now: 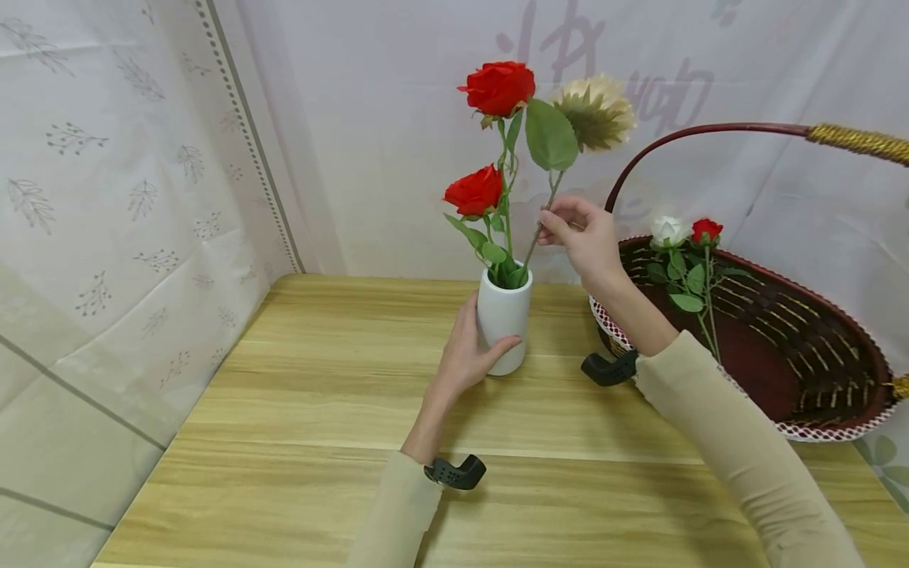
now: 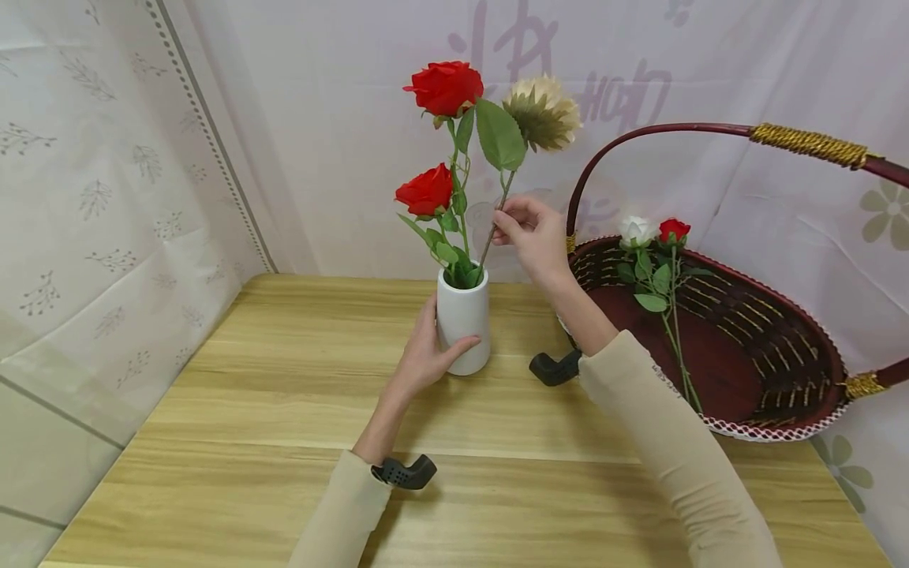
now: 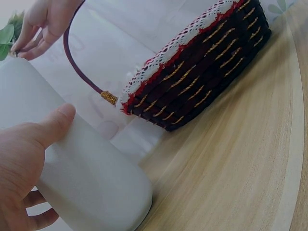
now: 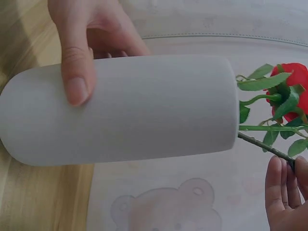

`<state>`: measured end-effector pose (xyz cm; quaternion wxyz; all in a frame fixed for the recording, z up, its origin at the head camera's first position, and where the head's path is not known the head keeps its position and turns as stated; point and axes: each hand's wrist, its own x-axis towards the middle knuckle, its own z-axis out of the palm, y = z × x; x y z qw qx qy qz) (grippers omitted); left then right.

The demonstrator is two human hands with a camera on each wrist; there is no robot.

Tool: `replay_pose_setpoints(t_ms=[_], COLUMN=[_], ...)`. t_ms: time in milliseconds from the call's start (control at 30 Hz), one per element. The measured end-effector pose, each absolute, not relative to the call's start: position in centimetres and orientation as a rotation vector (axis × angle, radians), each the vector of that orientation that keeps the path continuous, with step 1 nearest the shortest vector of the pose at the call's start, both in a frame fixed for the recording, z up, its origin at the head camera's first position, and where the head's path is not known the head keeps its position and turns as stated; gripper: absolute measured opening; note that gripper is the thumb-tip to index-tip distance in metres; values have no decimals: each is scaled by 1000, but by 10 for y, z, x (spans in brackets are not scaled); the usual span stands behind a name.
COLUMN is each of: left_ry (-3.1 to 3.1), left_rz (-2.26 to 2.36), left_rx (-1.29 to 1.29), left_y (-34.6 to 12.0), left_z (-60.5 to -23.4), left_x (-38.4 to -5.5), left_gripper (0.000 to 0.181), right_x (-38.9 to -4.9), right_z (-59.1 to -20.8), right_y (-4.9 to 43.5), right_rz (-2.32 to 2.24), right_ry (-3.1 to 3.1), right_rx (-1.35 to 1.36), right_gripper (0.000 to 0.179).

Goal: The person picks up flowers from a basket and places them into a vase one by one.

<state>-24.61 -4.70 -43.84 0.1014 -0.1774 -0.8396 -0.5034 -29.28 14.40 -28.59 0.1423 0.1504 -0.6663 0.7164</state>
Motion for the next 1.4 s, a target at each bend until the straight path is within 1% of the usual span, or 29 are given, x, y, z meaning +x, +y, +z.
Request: replay_pose_setpoints(t_ms=[367, 833, 1400], left_ry=[-2487, -2494, -2502], left_rz=[-1485, -1464, -1487], left_rx=[-523, -518, -505], left_y=[-47, -47, -45], left_z=[-438, -438, -438], left_x=[-246, -246, -247], left_gripper=[98, 97, 96], right_x=[-292, -293, -293], right_z=[-297, -306, -311], right_y=[138, 138, 138], right_rz=[2021, 1971, 1888], right_ry=[-2052, -2174, -2297], right_rx=[421, 441, 444], right_gripper=[10, 20, 26])
